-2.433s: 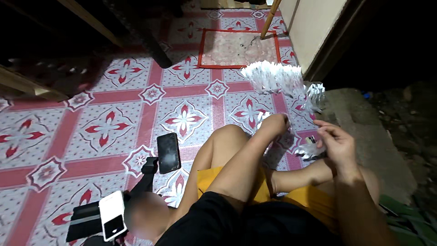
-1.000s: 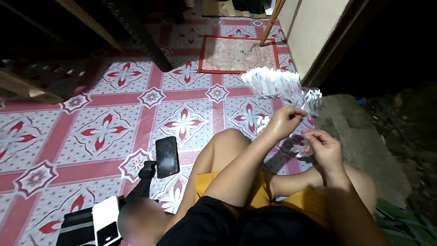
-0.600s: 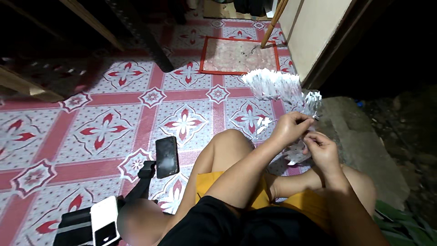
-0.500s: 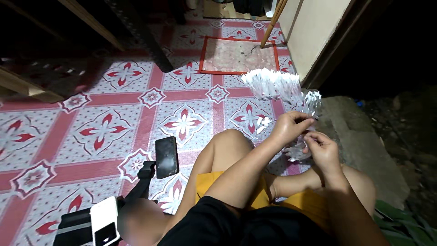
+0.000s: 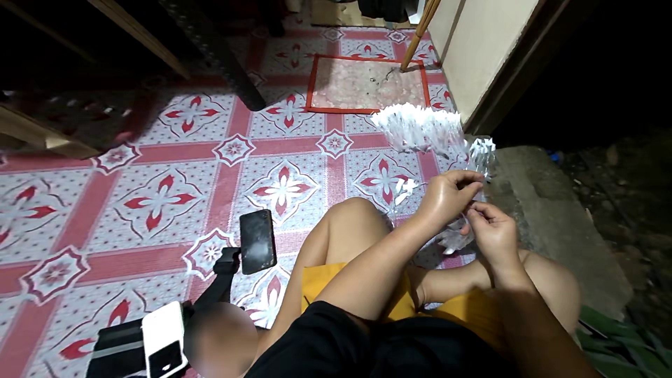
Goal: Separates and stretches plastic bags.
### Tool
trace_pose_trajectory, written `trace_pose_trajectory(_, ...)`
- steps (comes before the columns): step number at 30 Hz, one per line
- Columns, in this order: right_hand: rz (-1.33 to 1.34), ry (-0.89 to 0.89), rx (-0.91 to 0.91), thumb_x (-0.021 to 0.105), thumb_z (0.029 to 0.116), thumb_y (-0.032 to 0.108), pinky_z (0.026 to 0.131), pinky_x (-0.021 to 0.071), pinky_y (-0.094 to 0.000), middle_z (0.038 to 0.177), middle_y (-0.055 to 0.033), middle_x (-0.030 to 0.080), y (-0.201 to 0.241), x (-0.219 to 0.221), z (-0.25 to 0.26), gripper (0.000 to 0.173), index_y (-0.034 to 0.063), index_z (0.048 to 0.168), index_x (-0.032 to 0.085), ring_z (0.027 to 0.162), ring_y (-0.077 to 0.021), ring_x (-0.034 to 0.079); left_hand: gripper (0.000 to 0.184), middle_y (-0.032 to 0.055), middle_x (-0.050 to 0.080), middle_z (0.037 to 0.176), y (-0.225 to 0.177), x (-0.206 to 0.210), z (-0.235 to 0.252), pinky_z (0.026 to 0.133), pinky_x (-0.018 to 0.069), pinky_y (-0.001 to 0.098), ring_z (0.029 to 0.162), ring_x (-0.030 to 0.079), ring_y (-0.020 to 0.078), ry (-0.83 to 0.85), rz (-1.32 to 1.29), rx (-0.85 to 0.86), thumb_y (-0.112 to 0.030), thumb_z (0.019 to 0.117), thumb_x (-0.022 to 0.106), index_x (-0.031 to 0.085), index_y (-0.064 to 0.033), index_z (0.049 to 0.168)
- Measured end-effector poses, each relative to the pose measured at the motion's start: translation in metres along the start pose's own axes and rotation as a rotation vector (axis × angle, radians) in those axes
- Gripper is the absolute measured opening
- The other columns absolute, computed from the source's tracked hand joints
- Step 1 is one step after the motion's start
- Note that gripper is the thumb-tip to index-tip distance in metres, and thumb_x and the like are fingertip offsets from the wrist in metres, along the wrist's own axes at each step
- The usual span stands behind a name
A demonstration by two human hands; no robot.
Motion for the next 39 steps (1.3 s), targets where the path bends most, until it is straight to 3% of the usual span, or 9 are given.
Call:
trace_pose_trajectory(4, 0.017, -0.008, -0.018, 0.067, 0.0985, 0.018, 0.061, 0.0581, -0.0276, 0.092, -0.0008, 0.073, 0.000, 0.002, -0.001, 0.013, 0.0125, 0.107, 0.076, 0.069, -0.0109, 0.066, 0.035, 0.0076, 0.075, 0.098, 0.001, 0.001, 0.000, 0.080, 0.0603, 0.0263, 0.083, 0.072, 0.0079, -0.021, -0.157, -0.031, -0.004, 0.0942, 0.071, 0.063, 0.0011, 0.128)
trace_pose_trajectory(7, 0.022, -0.004, -0.030, 0.068, 0.0983, 0.019, 0.062, 0.0585, -0.0277, 0.093, -0.0009, 0.073, 0.002, 0.003, -0.002, 0.013, 0.0128, 0.107, 0.076, 0.069, -0.0110, 0.066, 0.046, 0.0072, 0.076, 0.096, 0.000, 0.000, 0.000, 0.076, 0.0603, 0.0269, 0.080, 0.072, 0.0090, -0.028, -0.189, -0.054, -0.003, 0.0922, 0.073, 0.058, -0.0002, 0.136)
trace_pose_trajectory(19, 0.043, -0.002, -0.072, 0.066, 0.0996, 0.017, 0.065, 0.0587, -0.0284, 0.092, -0.0004, 0.072, 0.006, 0.005, -0.002, 0.013, 0.0124, 0.108, 0.076, 0.071, -0.0111, 0.066, 0.047, 0.0065, 0.076, 0.093, -0.002, 0.002, -0.002, 0.075, 0.0608, 0.0271, 0.077, 0.072, 0.0091, -0.044, -0.245, -0.007, -0.002, 0.0913, 0.074, 0.057, 0.0026, 0.135)
trace_pose_trajectory(21, 0.015, -0.009, -0.100, 0.068, 0.0984, 0.019, 0.072, 0.0604, -0.0295, 0.102, 0.0001, 0.072, 0.001, -0.002, -0.001, 0.012, 0.0145, 0.106, 0.075, 0.083, -0.0119, 0.068, 0.047, 0.0063, 0.076, 0.094, -0.005, 0.002, -0.002, 0.077, 0.0606, 0.0258, 0.079, 0.072, 0.0082, -0.041, -0.246, 0.041, -0.002, 0.0913, 0.074, 0.057, 0.0026, 0.135)
trace_pose_trajectory(24, 0.008, -0.017, -0.204, 0.074, 0.0941, 0.021, 0.087, 0.0612, -0.0327, 0.129, -0.0028, 0.064, 0.004, -0.022, -0.003, 0.013, 0.0179, 0.106, 0.077, 0.109, -0.0174, 0.066, 0.050, 0.0086, 0.075, 0.097, -0.015, 0.000, -0.004, 0.079, 0.0607, 0.0273, 0.083, 0.072, 0.0099, -0.020, -0.252, 0.210, 0.001, 0.0914, 0.072, 0.053, 0.0063, 0.138)
trace_pose_trajectory(26, 0.072, -0.012, -0.282, 0.077, 0.0911, 0.019, 0.092, 0.0596, -0.0334, 0.137, -0.0057, 0.059, 0.017, -0.033, -0.007, 0.016, 0.0151, 0.107, 0.077, 0.116, -0.0201, 0.062, 0.051, 0.0106, 0.076, 0.097, -0.022, 0.001, -0.006, 0.083, 0.0623, 0.0328, 0.086, 0.074, 0.0140, -0.017, -0.229, 0.349, 0.005, 0.0902, 0.072, 0.051, 0.0092, 0.137)
trace_pose_trajectory(32, 0.278, -0.021, -0.476, 0.080, 0.0882, 0.015, 0.103, 0.0533, -0.0360, 0.139, -0.0096, 0.057, 0.047, -0.057, -0.011, 0.021, 0.0092, 0.108, 0.076, 0.126, -0.0250, 0.056, 0.054, 0.0095, 0.077, 0.097, -0.032, 0.013, -0.016, 0.088, 0.0627, 0.0386, 0.090, 0.075, 0.0175, 0.013, -0.201, 0.553, 0.004, 0.0879, 0.074, 0.052, 0.0097, 0.137)
trace_pose_trajectory(39, 0.374, -0.053, -0.520, 0.078, 0.0892, 0.008, 0.095, 0.0572, -0.0333, 0.126, -0.0113, 0.064, 0.052, -0.062, -0.011, 0.020, 0.0038, 0.108, 0.075, 0.115, -0.0235, 0.062, 0.055, 0.0074, 0.077, 0.097, -0.028, 0.026, -0.021, 0.087, 0.0640, 0.0378, 0.089, 0.076, 0.0165, -0.014, -0.197, 0.611, 0.001, 0.0866, 0.078, 0.055, 0.0076, 0.136)
Point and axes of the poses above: each hand's wrist, its own z-axis towards the middle knuckle, its own x-axis out of the palm, y = z × x, the point moved 7 cm from there along z, towards the middle knuckle
